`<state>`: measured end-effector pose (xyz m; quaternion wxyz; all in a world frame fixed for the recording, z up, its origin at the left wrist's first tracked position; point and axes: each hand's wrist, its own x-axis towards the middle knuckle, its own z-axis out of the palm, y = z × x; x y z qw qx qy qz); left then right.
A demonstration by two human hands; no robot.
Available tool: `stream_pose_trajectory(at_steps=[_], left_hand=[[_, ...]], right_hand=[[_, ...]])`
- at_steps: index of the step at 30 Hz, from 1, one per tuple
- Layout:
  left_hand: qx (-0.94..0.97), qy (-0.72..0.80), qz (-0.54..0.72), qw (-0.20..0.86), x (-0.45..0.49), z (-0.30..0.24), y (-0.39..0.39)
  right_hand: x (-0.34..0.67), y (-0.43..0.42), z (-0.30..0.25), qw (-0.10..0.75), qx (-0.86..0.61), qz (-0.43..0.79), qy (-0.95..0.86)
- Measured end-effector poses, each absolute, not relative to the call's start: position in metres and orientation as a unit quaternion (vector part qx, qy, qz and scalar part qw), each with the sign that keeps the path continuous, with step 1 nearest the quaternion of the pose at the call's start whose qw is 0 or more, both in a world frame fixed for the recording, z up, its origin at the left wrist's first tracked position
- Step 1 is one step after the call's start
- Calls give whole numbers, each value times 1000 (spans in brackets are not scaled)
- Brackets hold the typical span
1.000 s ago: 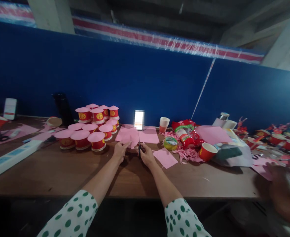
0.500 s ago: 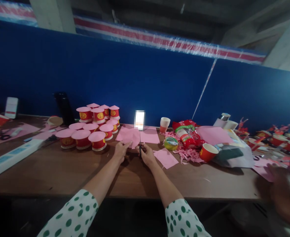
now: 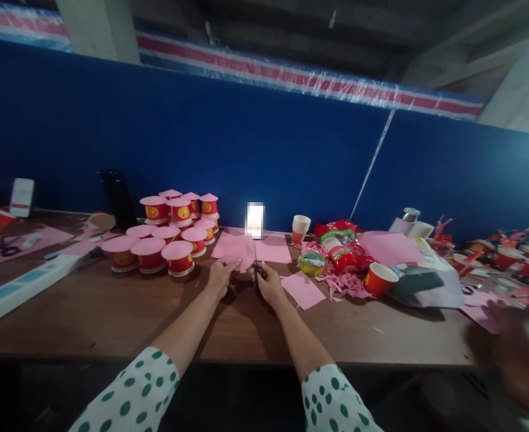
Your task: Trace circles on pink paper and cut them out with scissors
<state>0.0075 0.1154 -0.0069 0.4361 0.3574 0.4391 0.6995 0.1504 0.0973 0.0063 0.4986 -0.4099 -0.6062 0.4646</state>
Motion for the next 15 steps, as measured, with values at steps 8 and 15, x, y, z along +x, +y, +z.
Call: stream_pose_trajectory(at_steps=[8, 15], left_hand=[[359, 405, 699, 468, 8, -3, 112], [357, 401, 704, 466, 7, -6, 114]], right_hand=[[152, 103, -1, 494, -407, 465, -612], [152, 102, 1, 494, -406, 460, -617]])
